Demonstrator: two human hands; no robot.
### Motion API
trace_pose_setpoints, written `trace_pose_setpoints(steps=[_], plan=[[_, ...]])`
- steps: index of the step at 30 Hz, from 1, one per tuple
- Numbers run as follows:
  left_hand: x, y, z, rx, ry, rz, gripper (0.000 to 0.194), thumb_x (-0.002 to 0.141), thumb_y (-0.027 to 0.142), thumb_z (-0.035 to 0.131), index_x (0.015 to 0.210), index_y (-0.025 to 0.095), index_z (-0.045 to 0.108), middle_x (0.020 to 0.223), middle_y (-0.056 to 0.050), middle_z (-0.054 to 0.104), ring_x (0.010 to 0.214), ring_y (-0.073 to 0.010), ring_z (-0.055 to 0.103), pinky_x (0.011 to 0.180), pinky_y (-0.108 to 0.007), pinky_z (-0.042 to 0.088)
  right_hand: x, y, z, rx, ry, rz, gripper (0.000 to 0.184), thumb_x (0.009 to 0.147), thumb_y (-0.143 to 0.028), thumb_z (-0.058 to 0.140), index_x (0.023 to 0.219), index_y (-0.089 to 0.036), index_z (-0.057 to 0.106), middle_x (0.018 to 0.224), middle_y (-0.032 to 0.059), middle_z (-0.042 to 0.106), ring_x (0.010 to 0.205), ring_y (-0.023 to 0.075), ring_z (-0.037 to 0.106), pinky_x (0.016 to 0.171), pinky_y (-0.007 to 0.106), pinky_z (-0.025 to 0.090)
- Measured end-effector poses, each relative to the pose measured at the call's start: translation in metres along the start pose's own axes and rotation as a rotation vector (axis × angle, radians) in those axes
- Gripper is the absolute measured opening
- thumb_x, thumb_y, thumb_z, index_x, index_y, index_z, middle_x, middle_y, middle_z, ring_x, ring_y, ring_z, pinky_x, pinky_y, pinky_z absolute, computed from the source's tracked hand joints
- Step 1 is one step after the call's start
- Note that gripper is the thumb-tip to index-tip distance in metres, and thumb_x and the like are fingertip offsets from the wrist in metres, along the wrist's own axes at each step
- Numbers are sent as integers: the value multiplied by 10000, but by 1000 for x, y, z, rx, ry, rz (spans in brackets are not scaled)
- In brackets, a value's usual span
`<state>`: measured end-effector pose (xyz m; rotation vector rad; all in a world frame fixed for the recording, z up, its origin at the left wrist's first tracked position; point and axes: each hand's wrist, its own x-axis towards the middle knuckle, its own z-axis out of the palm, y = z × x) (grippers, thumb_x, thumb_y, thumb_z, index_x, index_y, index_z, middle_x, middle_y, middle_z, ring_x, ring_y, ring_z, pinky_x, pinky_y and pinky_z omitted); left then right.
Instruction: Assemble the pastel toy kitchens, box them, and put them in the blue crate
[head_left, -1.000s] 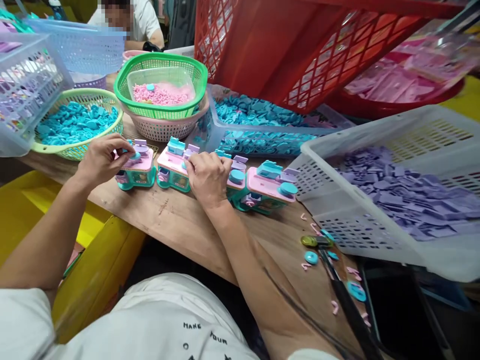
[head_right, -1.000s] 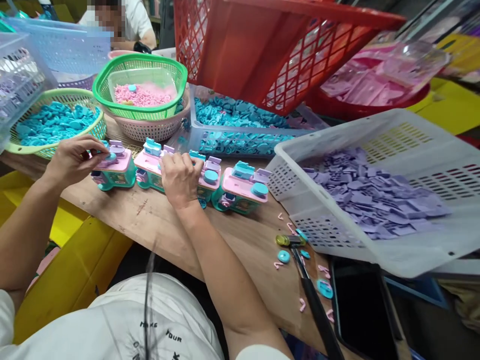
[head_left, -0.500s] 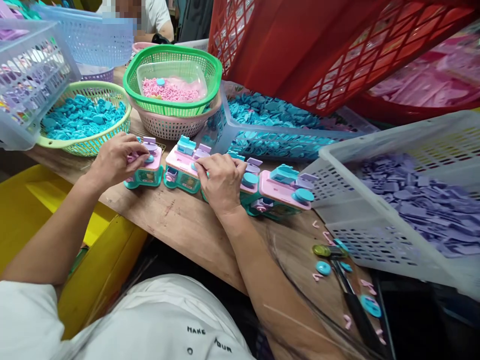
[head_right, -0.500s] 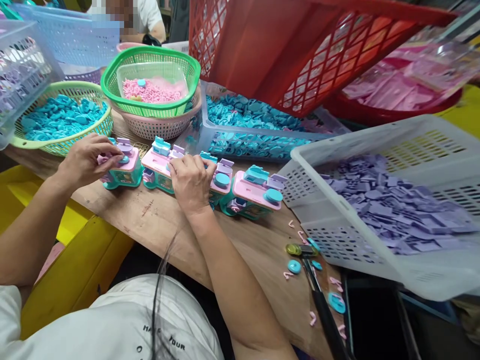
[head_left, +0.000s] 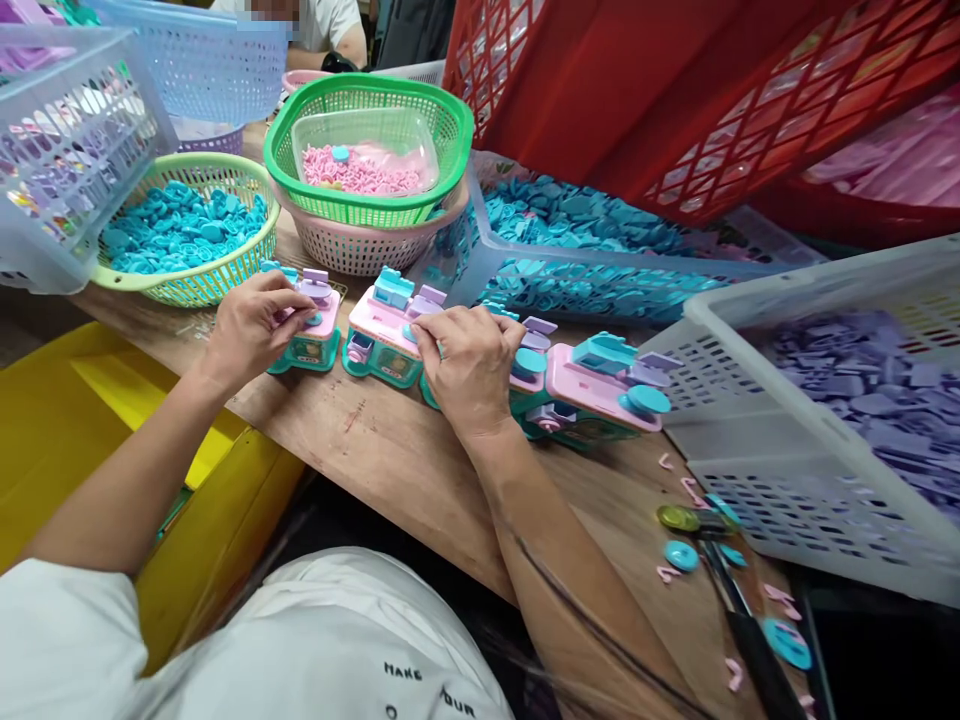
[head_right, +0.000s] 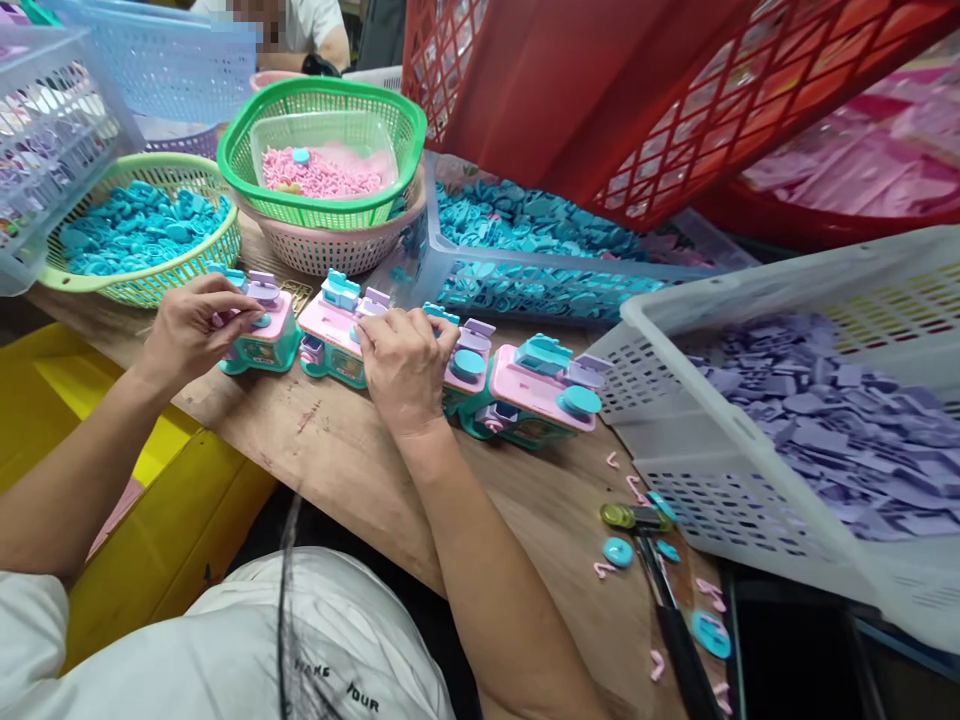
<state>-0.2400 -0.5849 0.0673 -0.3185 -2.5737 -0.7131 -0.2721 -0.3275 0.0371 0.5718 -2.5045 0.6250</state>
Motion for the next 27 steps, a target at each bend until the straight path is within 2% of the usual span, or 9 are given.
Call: trace_pose_setpoints(steps=[4, 6, 12, 16, 19, 21, 23, 25, 27], plan=[[-11, 3, 11, 2, 115, -95, 201, 921, 347, 641, 915, 211, 788, 829, -33, 649, 769, -168, 605, 679, -282, 471, 1, -4, -3, -42, -2, -56, 258, 1026, -266, 522, 863, -248, 722, 928, 68, 725, 964, 264, 535, 980, 469, 273], [-13, 4, 14, 6, 141, -100, 215, 927, 361, 636, 906, 205, 783, 815, -31, 649, 757, -168, 598, 673, -281, 468, 2, -6, -4, -74, -17, -81, 277, 1030, -242, 503, 856, -248, 719, 920, 70, 723, 970, 262, 530, 995, 471, 268], [-10, -1, 9, 32, 105, -40, 234, 933, 377, 610, 876, 205, 757, 868, -42, 671, 771, -179, 604, 676, -307, 449, 5, -12, -6, -153, -113, -72, 272, 1035, -219, 497, 905, -231, 735, 991, 81, 738, 1000, 257, 543, 1004, 455, 278], [-11, 0, 8, 78, 109, -16, 243, 944, 411, 576, 889, 232, 731, 915, -59, 652, 880, -224, 615, 727, -354, 443, 15, -19, -12, -180, -189, -48, 275, 1049, -237, 481, 967, -233, 743, 1067, 88, 737, 1068, 266, 550, 1020, 467, 277], [-15, 6, 10, 145, 122, -5, 256, 976, 429, 534, 985, 243, 710, 1028, -76, 642, 1043, -277, 567, 849, -426, 427, 17, -14, -27, -161, -223, -52, 247, 1058, -313, 501, 1070, -252, 740, 1140, 79, 722, 1150, 275, 537, 1035, 461, 288], [-19, 11, 12, 186, 112, -7, 274, 997, 427, 500, 1059, 235, 685, 1113, -82, 628, 1118, -308, 507, 933, -484, 399, 5, -1, -46, -129, -188, -28, 249, 1059, -355, 514, 1148, -260, 726, 1189, 80, 704, 1181, 270, 532, 1027, 437, 320], [-22, 16, 15, 197, 105, -11, 290, 1005, 433, 479, 1101, 229, 660, 1160, -83, 608, 1153, -329, 459, 987, -529, 368, -20, 16, -69, -93, -167, 17, 239, 1048, -360, 545, 1150, -245, 728, 1178, 82, 701, 1161, 252, 554, 1012, 400, 364], [-23, 21, 18, 180, 101, -14, 309, 1007, 459, 464, 1120, 235, 644, 1165, -78, 590, 1167, -333, 432, 1020, -547, 345, -54, 31, -90, -61, -242, 79, 181, 994, -341, 649, 1090, -220, 745, 1105, 73, 713, 1079, 227, 600, 972, 355, 418], [-23, 27, 21, 158, 113, -18, 318, 1001, 475, 458, 1114, 240, 640, 1143, -75, 578, 1162, -334, 426, 1029, -552, 339, -88, 40, -102, -79, -392, 190, 193, 886, -322, 789, 1028, -195, 756, 1034, 69, 712, 970, 212, 635, 888, 325, 467]])
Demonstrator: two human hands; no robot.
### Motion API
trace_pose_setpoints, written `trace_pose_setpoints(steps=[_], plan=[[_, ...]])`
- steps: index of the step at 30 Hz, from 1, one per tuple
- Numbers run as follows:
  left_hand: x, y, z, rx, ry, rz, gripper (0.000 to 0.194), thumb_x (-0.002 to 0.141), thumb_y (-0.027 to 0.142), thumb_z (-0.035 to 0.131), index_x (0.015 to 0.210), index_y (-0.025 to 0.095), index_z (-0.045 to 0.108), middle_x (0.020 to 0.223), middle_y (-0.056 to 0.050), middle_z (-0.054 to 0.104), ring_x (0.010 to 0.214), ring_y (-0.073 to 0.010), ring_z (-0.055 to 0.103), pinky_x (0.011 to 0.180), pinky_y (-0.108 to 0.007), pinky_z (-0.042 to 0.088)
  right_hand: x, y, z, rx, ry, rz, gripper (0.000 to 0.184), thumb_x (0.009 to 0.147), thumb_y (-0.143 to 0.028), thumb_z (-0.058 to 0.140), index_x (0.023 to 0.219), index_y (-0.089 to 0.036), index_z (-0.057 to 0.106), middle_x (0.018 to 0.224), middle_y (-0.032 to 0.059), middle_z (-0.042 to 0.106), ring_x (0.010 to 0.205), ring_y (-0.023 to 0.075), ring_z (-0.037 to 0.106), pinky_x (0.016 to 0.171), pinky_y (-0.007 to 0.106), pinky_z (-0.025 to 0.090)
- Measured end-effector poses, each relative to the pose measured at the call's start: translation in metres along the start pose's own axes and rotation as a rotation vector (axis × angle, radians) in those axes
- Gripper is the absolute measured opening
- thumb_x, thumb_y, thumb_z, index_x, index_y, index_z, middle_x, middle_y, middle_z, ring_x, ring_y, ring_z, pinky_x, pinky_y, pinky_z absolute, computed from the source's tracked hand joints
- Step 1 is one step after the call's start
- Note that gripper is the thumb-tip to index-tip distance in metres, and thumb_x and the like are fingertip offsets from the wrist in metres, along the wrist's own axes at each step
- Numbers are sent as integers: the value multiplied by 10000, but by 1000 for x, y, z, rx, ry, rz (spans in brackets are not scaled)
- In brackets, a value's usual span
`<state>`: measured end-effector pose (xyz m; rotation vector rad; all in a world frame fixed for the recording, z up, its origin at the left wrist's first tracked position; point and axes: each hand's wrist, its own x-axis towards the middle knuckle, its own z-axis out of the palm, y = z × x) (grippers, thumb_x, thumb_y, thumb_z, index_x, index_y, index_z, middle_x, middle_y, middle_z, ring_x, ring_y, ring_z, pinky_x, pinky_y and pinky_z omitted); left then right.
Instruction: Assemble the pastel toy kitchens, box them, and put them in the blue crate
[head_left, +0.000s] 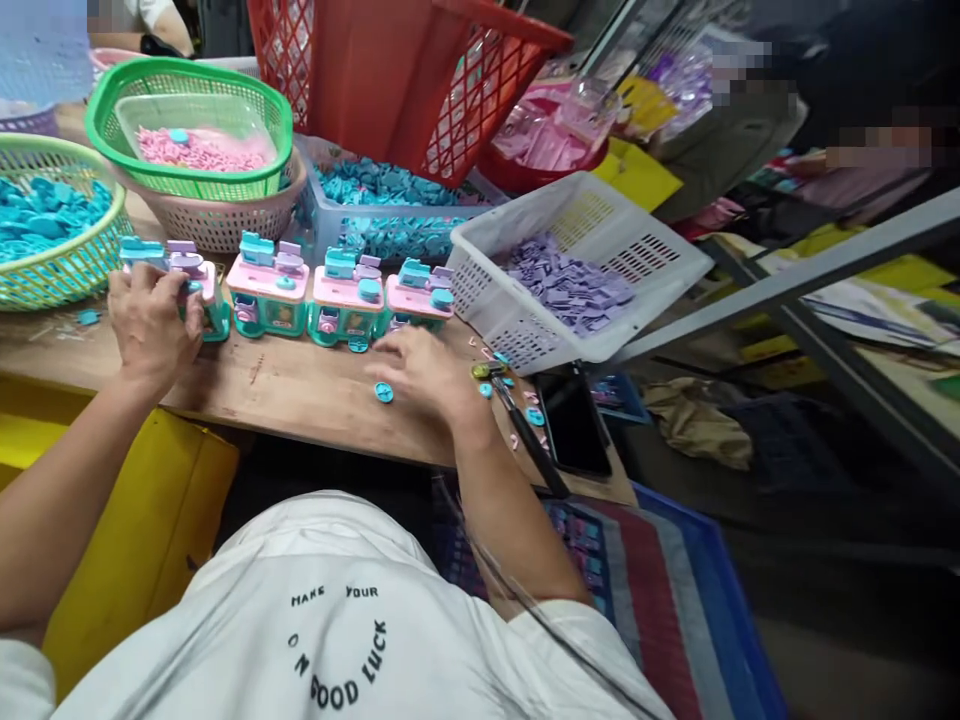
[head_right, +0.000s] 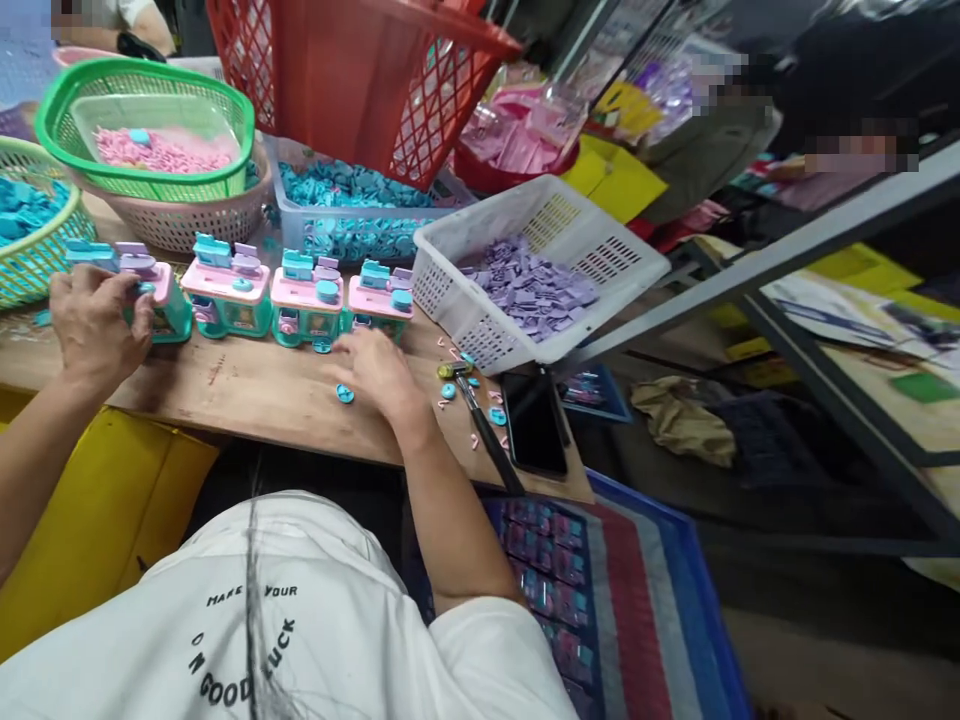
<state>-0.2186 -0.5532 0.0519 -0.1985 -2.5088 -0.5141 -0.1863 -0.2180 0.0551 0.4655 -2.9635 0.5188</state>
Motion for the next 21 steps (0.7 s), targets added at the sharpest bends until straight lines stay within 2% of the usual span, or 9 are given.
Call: trace_pose_setpoints(steps=[3, 6, 8, 10, 11, 13, 14, 17, 21], plan=[[0, 11, 1, 13, -7, -25, 344, 1005, 466, 426, 1142, 236, 642, 1165, -107, 571, 1196, -370, 425, 1036, -582, 347, -26, 6, 14, -38, -118, 158, 214, 825, -275, 841, 992, -172, 757, 1038, 82, 702, 931, 209, 659, 827, 312, 496], [-6, 22, 3, 37, -26, -45, 437, 1003, 459, 441, 1334, 210, 580, 1327, -163, 530, 1300, -426, 391, 1077, -635, 320, -24, -2, 27, 1, -83, 167, 145, 881, -196, 775, 1022, -174, 751, 1082, 91, 719, 1007, 205, 678, 873, 298, 503], [-14, 34, 9, 16, 24, 40, 540, 985, 429, 512, 1472, 199, 474, 1460, -192, 458, 1367, -443, 357, 1116, -648, 280, -16, -7, 32, 23, -60, 149, 137, 889, -181, 760, 1025, -170, 750, 1080, 101, 735, 1021, 211, 686, 888, 297, 506], [-22, 52, 23, -19, 21, 242, 564, 976, 326, 540, 1518, 214, 429, 1511, -194, 442, 1396, -425, 365, 1138, -626, 279, -8, -11, 34, 33, -46, 124, 138, 895, -172, 740, 1033, -163, 747, 1081, 116, 749, 1008, 219, 695, 891, 302, 509], [-26, 64, 33, -35, -41, 372, 535, 976, 260, 523, 1504, 219, 454, 1499, -190, 472, 1386, -404, 398, 1136, -603, 307, -5, -12, 35, 39, -38, 107, 145, 903, -156, 715, 1045, -163, 746, 1082, 119, 756, 1002, 221, 699, 893, 303, 508], [-29, 90, 57, -66, -292, 637, 476, 962, 144, 472, 1427, 207, 549, 1426, -175, 562, 1308, -343, 495, 1102, -524, 397, -2, -11, 37, 59, -13, 77, 176, 919, -109, 635, 1041, -167, 747, 1060, 114, 772, 972, 218, 709, 884, 301, 506], [-28, 102, 69, -68, -417, 711, 443, 954, 117, 464, 1373, 171, 596, 1386, -184, 591, 1251, -321, 539, 1078, -488, 434, -2, -9, 39, 83, -3, 69, 202, 921, -89, 596, 1022, -171, 750, 1031, 105, 781, 942, 214, 714, 870, 298, 506], [-19, 131, 97, -7, -596, 682, 333, 957, 95, 452, 1206, 73, 672, 1250, -205, 642, 1156, -296, 593, 1037, -431, 479, -3, 2, 45, 240, 52, 87, 227, 927, -103, 553, 965, -187, 761, 975, 81, 798, 869, 205, 724, 824, 290, 512], [-8, 144, 102, 58, -679, 575, 347, 992, 92, 377, 1158, 71, 681, 1174, -193, 653, 1123, -303, 608, 949, -427, 515, -5, 22, 60, 393, 206, 129, 209, 962, -220, 567, 1008, -208, 771, 999, 75, 796, 911, 228, 706, 861, 339, 527]])
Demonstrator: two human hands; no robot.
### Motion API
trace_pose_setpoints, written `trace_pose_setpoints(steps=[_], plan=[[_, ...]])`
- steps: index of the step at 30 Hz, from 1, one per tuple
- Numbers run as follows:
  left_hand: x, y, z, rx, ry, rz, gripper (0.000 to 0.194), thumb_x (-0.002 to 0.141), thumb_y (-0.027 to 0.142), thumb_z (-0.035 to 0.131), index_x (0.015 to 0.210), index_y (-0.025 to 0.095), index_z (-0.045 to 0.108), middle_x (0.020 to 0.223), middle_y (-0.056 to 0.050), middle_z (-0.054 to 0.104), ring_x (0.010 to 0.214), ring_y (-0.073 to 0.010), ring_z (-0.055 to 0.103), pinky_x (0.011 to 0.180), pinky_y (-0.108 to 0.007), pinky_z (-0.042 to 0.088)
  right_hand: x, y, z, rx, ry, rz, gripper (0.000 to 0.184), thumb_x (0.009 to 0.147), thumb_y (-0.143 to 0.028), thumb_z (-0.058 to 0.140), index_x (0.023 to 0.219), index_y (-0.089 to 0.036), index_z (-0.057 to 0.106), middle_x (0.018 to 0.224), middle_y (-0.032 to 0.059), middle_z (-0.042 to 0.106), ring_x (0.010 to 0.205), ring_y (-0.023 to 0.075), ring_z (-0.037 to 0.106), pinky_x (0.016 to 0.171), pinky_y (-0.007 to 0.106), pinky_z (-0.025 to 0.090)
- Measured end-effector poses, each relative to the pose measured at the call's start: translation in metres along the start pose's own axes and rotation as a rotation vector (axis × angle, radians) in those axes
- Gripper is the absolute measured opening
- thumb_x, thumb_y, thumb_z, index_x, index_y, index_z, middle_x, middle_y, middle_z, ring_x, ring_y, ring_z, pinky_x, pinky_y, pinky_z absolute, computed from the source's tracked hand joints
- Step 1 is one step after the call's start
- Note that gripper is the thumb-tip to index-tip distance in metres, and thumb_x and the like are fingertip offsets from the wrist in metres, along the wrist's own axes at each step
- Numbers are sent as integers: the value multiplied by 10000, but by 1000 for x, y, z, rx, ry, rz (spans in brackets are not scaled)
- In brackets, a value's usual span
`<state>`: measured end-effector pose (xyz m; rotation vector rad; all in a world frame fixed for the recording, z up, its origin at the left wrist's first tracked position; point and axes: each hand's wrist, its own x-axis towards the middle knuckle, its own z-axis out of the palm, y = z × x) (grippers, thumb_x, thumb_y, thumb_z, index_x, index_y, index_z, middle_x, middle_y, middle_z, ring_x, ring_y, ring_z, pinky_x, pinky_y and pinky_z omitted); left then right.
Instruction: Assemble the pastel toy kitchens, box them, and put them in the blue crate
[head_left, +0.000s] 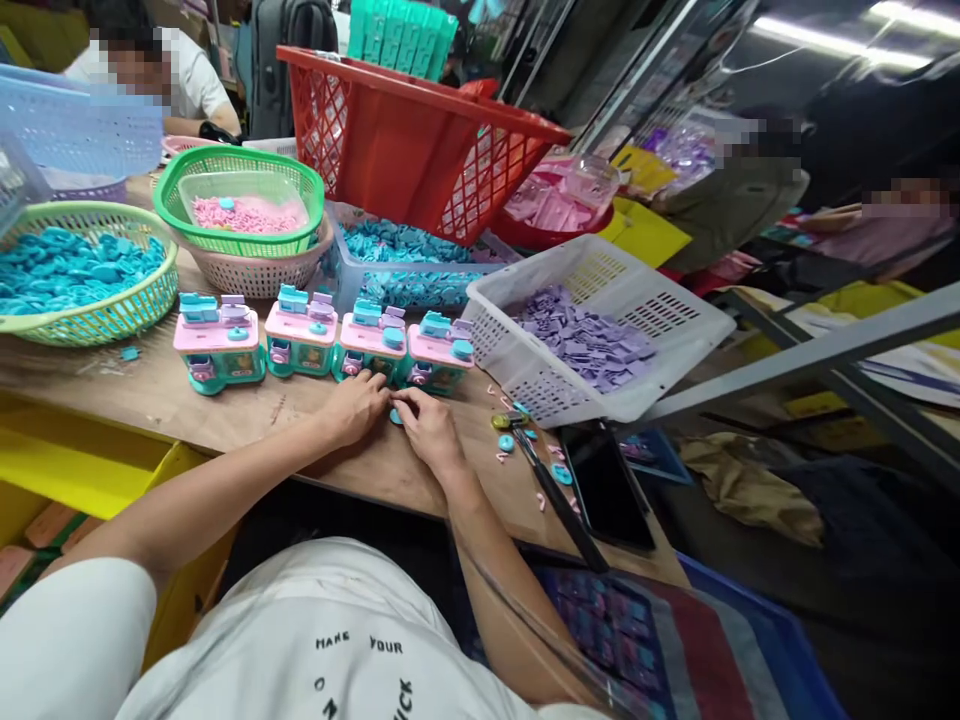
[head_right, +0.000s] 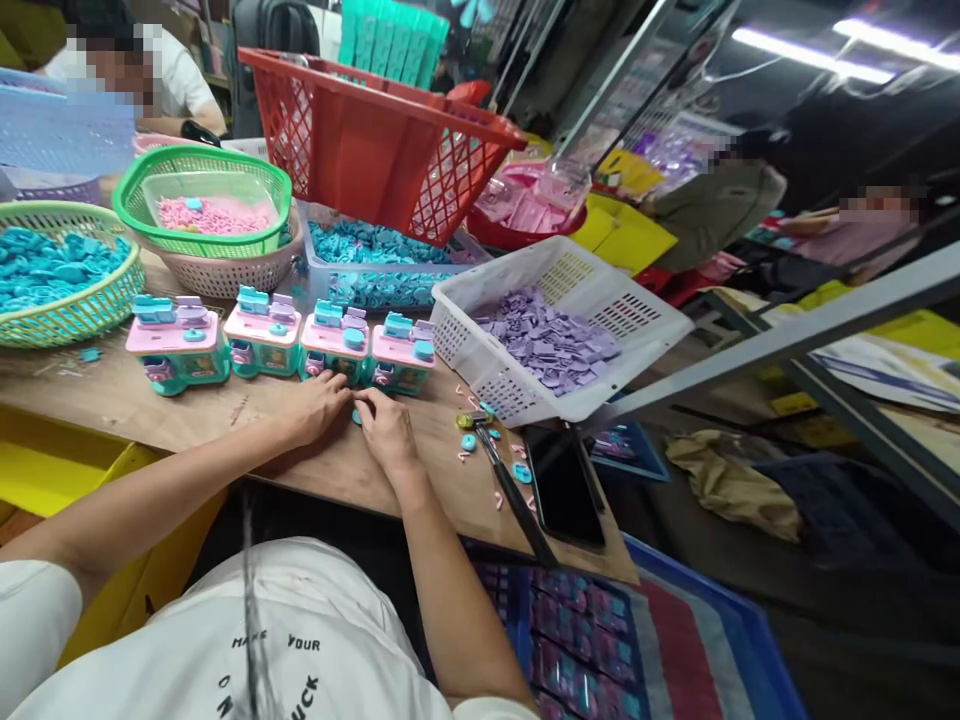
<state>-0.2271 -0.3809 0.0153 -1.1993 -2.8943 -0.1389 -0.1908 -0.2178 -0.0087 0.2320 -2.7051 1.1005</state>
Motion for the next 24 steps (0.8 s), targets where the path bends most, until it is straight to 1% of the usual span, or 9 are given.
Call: trace_pose_setpoints(steps=[3, 6, 10, 11, 13, 15, 17, 20, 24], plan=[[-6, -1, -5, -26, -19, -26, 327, 980, 74, 393, 1136, 62, 680, 1160, -196, 662, 1085, -286, 633, 919, -394, 516, -1, 14, 6, -89, 81, -68, 183, 944, -263, 613, 926, -210, 788, 1006, 106, 771, 1012, 281, 643, 940, 425, 510], [-14, -6, -8, -144, -6, -90, 270, 1007, 161, 446, 1091, 85, 691, 1114, -175, 688, 978, -248, 666, 841, -340, 515, -6, 24, 6, -127, 114, -106, 204, 941, -316, 635, 901, -198, 797, 1028, 130, 717, 1015, 289, 618, 956, 468, 515], [-27, -14, -11, -270, -27, -159, 254, 1016, 207, 467, 971, 131, 705, 931, -104, 727, 799, -195, 672, 716, -285, 491, -19, 35, -6, -88, 7, -226, 237, 968, -340, 619, 1051, -196, 789, 1068, 124, 688, 1027, 271, 635, 955, 456, 541], [-30, -15, -12, -247, -19, -174, 257, 1015, 208, 465, 963, 133, 705, 945, -107, 728, 801, -197, 677, 716, -287, 492, -22, 38, -9, -91, -27, -266, 243, 975, -329, 612, 1094, -198, 779, 1092, 125, 689, 1044, 272, 637, 955, 454, 545], [-34, -14, -14, -169, 12, -213, 265, 1018, 214, 453, 994, 128, 703, 1085, -141, 715, 850, -215, 694, 735, -308, 504, -26, 43, -15, -115, -61, -328, 256, 994, -296, 579, 1142, -194, 761, 1119, 134, 691, 1059, 274, 642, 948, 449, 553], [-36, -11, -16, -64, 13, -239, 271, 1011, 174, 430, 1050, 117, 693, 1191, -165, 682, 907, -232, 707, 751, -324, 517, -26, 44, -17, -148, -66, -361, 260, 1013, -271, 539, 1124, -182, 757, 1075, 139, 696, 1017, 270, 654, 911, 432, 563], [-34, -8, -16, 3, -24, -242, 284, 990, 108, 413, 1097, 97, 676, 1165, -172, 685, 935, -245, 710, 756, -329, 527, -21, 40, -13, -179, -72, -370, 257, 1025, -260, 517, 1070, -183, 758, 983, 124, 698, 941, 256, 662, 863, 407, 568], [-32, -4, -10, 34, -50, -224, 304, 969, 52, 396, 1105, 74, 667, 1111, -184, 691, 993, -266, 692, 823, -354, 537, -12, 21, 1, -249, -83, -368, 247, 1032, -235, 507, 1003, -199, 750, 906, 94, 688, 887, 233, 656, 839, 367, 557], [-45, -6, 4, 48, 46, -70, 265, 992, 103, 416, 1024, 80, 679, 1099, -192, 665, 1126, -297, 609, 989, -411, 500, -5, -14, 23, -420, -117, -343, 219, 1021, -177, 527, 968, -185, 739, 930, 97, 684, 914, 226, 642, 824, 329, 531]])
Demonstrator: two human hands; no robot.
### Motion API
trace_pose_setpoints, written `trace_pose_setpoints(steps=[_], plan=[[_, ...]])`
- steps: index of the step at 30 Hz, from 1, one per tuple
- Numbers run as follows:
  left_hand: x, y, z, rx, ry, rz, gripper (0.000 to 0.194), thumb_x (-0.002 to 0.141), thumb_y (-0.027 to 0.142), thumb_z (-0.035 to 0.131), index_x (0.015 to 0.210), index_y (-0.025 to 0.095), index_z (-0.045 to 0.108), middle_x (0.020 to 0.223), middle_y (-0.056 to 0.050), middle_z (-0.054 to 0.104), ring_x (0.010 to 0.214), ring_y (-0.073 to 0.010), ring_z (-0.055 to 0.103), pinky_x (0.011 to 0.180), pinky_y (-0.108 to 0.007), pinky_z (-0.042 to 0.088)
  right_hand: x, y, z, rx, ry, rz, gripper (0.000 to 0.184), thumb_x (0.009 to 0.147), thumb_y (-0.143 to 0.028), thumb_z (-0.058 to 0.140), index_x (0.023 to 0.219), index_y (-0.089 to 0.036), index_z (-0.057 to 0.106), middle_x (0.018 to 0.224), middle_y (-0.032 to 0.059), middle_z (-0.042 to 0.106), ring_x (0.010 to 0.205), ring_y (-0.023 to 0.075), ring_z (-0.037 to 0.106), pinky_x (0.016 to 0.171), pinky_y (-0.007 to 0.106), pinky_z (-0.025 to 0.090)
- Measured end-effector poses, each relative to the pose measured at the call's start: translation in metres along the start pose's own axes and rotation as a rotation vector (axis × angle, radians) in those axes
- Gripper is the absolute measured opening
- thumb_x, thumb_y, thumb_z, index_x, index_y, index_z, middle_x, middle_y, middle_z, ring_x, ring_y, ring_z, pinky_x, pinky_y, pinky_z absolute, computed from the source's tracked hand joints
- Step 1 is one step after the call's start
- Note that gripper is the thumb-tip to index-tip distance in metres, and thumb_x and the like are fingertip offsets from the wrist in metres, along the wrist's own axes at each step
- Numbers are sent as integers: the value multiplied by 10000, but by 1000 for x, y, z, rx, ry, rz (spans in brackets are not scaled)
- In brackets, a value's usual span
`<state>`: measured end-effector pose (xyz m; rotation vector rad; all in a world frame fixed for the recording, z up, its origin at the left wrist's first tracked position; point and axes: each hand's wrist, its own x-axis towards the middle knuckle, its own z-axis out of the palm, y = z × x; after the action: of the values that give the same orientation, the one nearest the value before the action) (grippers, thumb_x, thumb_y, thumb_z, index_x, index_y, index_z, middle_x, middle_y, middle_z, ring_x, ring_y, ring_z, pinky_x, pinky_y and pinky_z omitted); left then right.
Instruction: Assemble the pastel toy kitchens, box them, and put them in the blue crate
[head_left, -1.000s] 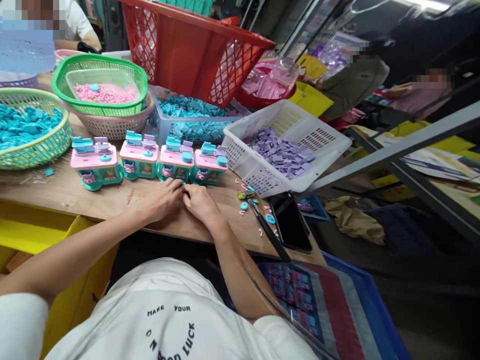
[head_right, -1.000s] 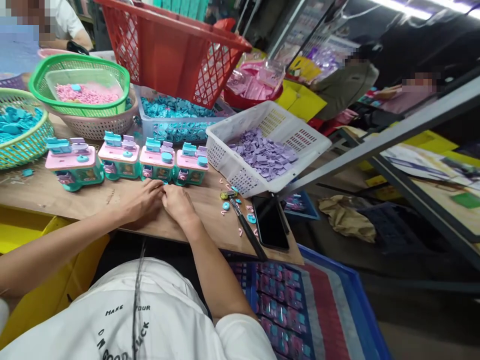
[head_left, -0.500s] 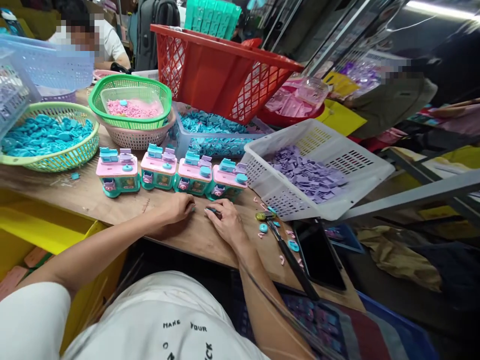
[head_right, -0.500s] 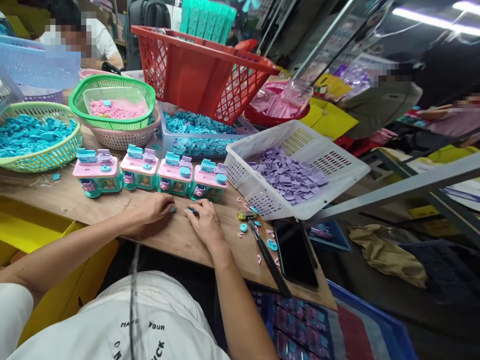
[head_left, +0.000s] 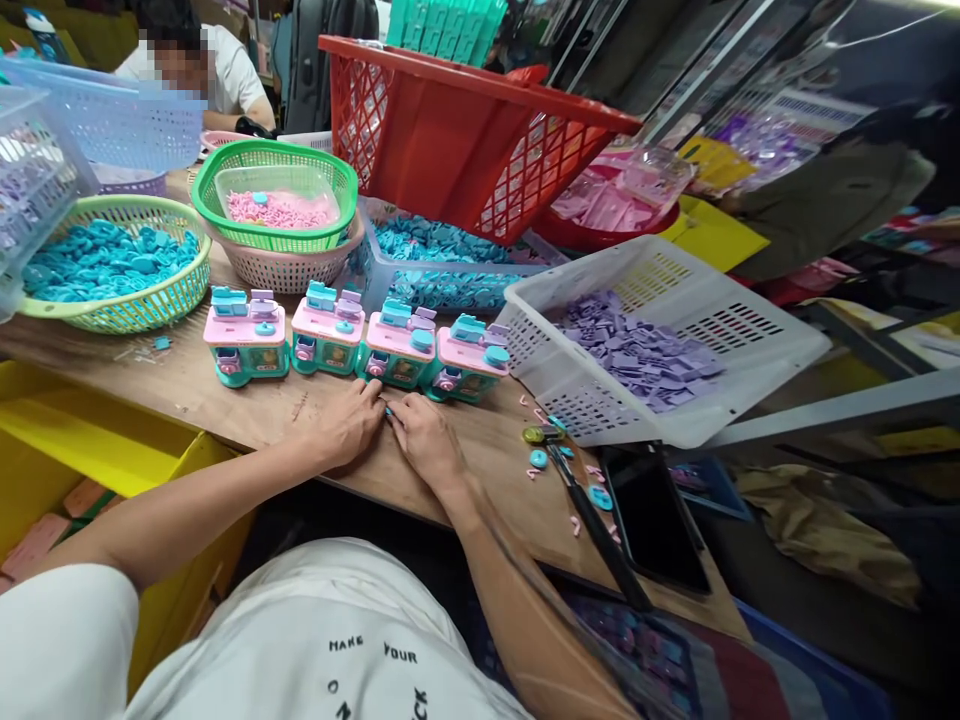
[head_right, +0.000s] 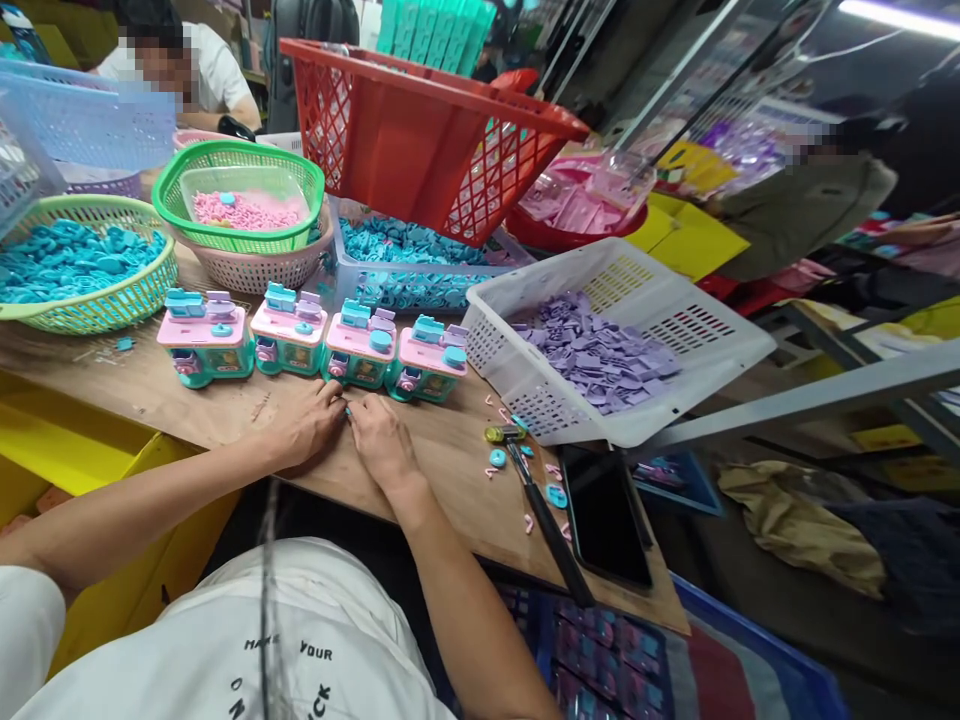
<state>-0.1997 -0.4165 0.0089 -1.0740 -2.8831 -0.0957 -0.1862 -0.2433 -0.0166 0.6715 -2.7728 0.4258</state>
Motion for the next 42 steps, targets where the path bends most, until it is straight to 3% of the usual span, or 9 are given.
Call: trace_pose_setpoints(steps=[5, 9, 12, 17, 21, 26, 30, 34, 42], plan=[[-40, -25, 11, -99, 133, 33, 298, 1029, 266, 461, 1207, 91, 624, 1181, -185, 601, 1076, -289, 542, 921, -433, 517, 14, -34, 1, -42, -122, -31, 204, 1033, -189, 539, 1017, -177, 742, 996, 107, 709, 980, 228, 644, 837, 312, 521], [-62, -50, 11, -237, 157, 19, 270, 1028, 180, 392, 1044, 111, 653, 986, -132, 587, 874, -221, 536, 804, -356, 507, 27, -50, 5, 3, -181, -108, 250, 1061, -241, 503, 1060, -173, 743, 973, 97, 725, 945, 222, 660, 827, 311, 524], [-70, -64, 5, -276, 234, -20, 244, 1021, 192, 430, 961, 130, 658, 948, -114, 599, 856, -207, 559, 758, -321, 507, 41, -57, 5, 75, -158, -197, 239, 1058, -224, 504, 1064, -175, 738, 961, 89, 730, 919, 210, 666, 830, 310, 529], [-78, -86, -12, -266, 384, -49, 213, 993, 184, 503, 1108, 139, 677, 1045, -127, 655, 961, -225, 623, 817, -332, 550, 68, -68, -2, 215, -6, -322, 246, 1059, -210, 492, 1133, -186, 726, 1042, 96, 738, 990, 201, 663, 896, 309, 530], [-79, -89, -14, -223, 339, -98, 215, 991, 200, 504, 1103, 142, 678, 1070, -137, 685, 980, -240, 642, 843, -359, 576, 79, -68, -3, 138, -21, -322, 233, 1048, -206, 516, 1014, -211, 746, 1013, 80, 749, 951, 196, 662, 828, 291, 524], [-63, -82, -21, -318, 447, -92, 302, 1030, 283, 484, 1237, 140, 651, 1080, -133, 711, 978, -225, 673, 839, -345, 587, 84, -50, -14, 174, 60, -315, 237, 1057, -251, 509, 1018, -195, 736, 974, 84, 753, 925, 196, 677, 834, 296, 541], [-18, -93, -42, -391, 589, -71, 295, 1034, 272, 483, 1223, 168, 684, 1056, -93, 731, 963, -196, 685, 861, -324, 563, 105, -32, -30, 152, 296, -252, 265, 1072, -287, 473, 1063, -215, 728, 1027, 91, 743, 988, 212, 678, 922, 352, 537], [21, -110, -48, -272, 589, -40, 283, 989, 193, 470, 1069, 144, 737, 943, -93, 723, 910, -222, 656, 819, -352, 545, 129, -16, -22, 98, 368, -191, 263, 1068, -286, 475, 1036, -212, 726, 991, 87, 733, 950, 217, 674, 907, 357, 535], [17, -115, -36, -251, 574, -8, 314, 976, 119, 422, 1165, 147, 672, 1099, -101, 695, 992, -199, 668, 845, -311, 538, 129, -12, -6, 154, 345, -203, 258, 1055, -265, 490, 1118, -215, 736, 1057, 103, 745, 1000, 229, 674, 956, 375, 539]])
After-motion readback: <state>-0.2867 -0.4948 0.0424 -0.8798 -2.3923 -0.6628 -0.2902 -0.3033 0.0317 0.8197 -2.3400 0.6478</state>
